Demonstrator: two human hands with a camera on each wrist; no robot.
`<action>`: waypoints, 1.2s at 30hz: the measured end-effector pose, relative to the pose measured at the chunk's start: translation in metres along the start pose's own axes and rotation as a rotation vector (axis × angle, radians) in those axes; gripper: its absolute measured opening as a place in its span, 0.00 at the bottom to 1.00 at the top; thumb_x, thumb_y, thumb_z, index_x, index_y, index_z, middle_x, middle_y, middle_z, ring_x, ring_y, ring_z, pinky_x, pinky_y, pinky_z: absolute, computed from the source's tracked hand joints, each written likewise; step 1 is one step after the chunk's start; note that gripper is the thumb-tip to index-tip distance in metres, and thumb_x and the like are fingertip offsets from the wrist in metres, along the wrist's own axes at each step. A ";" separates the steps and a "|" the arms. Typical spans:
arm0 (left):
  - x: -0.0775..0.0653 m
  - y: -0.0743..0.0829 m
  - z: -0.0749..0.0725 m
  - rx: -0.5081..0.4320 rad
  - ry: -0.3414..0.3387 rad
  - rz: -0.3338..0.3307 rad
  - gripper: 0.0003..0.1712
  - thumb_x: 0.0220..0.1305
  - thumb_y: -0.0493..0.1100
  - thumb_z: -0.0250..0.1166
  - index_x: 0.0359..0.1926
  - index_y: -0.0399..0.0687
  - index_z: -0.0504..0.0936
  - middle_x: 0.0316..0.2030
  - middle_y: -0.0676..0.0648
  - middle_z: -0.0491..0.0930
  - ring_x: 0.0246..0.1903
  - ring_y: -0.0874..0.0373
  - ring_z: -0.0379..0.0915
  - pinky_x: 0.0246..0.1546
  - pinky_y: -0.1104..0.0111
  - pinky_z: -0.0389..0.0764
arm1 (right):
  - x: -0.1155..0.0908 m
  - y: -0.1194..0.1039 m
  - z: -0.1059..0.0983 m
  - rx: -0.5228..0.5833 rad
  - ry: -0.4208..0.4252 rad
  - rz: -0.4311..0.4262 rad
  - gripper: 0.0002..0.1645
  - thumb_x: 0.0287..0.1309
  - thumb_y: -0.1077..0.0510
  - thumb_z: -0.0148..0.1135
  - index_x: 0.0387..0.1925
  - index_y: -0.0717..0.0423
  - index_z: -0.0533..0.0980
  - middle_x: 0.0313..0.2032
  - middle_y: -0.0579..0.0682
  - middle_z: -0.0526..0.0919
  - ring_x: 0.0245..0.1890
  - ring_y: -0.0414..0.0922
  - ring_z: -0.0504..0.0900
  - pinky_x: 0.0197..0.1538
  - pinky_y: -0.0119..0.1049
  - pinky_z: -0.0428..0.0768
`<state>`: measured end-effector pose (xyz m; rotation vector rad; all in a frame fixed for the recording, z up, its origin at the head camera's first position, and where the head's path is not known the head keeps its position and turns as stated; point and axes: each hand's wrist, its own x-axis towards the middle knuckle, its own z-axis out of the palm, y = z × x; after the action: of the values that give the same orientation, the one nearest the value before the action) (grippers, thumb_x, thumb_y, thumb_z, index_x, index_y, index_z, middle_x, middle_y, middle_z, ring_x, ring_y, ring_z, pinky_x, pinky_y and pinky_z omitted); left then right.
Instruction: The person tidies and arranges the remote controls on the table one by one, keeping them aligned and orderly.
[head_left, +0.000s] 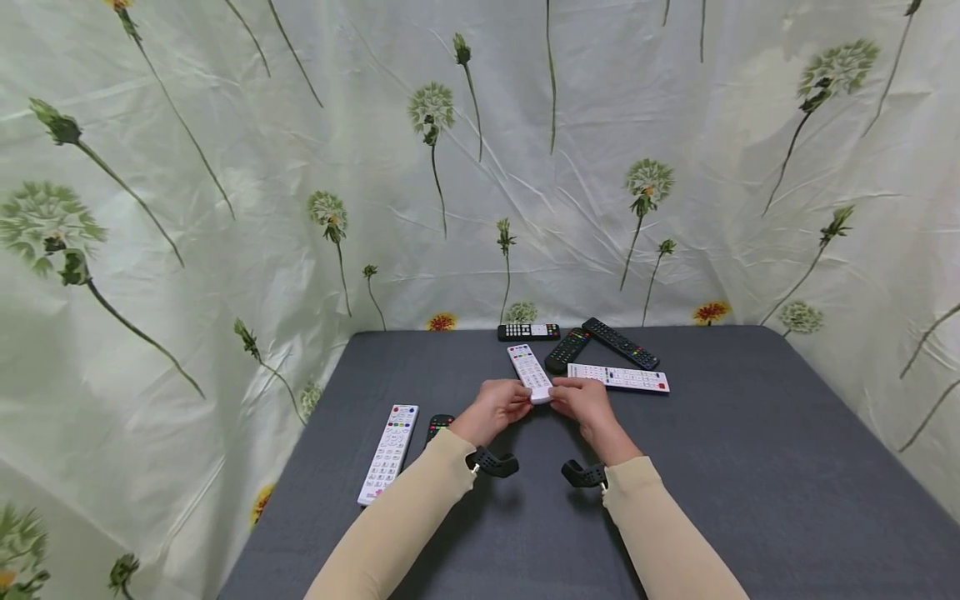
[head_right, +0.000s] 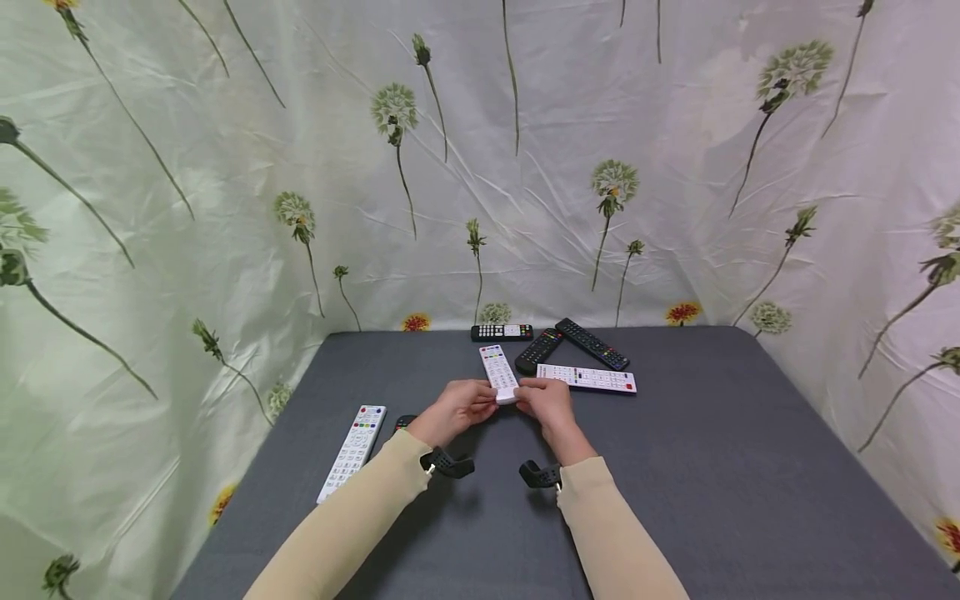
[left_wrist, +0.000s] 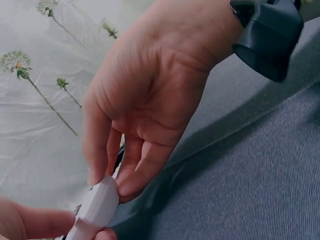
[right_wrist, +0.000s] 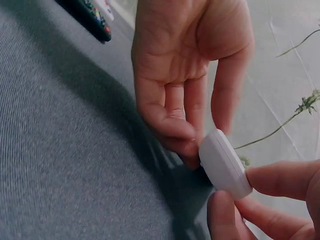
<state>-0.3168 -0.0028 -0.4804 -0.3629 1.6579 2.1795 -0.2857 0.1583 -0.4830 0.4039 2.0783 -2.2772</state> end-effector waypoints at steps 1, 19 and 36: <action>-0.001 0.001 -0.001 0.003 -0.007 -0.002 0.21 0.62 0.25 0.64 0.57 0.28 0.79 0.41 0.36 0.85 0.28 0.58 0.80 0.33 0.70 0.84 | 0.000 -0.001 0.000 -0.002 -0.006 0.013 0.24 0.60 0.71 0.64 0.58 0.75 0.76 0.51 0.64 0.81 0.32 0.38 0.84 0.41 0.32 0.85; -0.026 0.015 -0.023 0.147 -0.044 0.081 0.25 0.62 0.26 0.66 0.61 0.34 0.78 0.44 0.38 0.83 0.36 0.55 0.84 0.42 0.63 0.86 | -0.006 -0.015 0.010 -0.093 -0.161 0.045 0.32 0.58 0.70 0.67 0.65 0.64 0.73 0.51 0.62 0.83 0.37 0.44 0.87 0.47 0.42 0.85; -0.052 0.033 -0.053 0.268 -0.115 0.122 0.29 0.61 0.27 0.68 0.64 0.34 0.76 0.45 0.39 0.84 0.37 0.53 0.84 0.46 0.58 0.85 | -0.018 -0.029 0.022 -0.119 -0.371 -0.005 0.44 0.59 0.69 0.66 0.75 0.58 0.61 0.47 0.61 0.83 0.40 0.47 0.86 0.49 0.44 0.85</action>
<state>-0.2860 -0.0689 -0.4448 -0.0618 1.9182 1.9824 -0.2776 0.1372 -0.4490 -0.0296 2.0064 -2.0257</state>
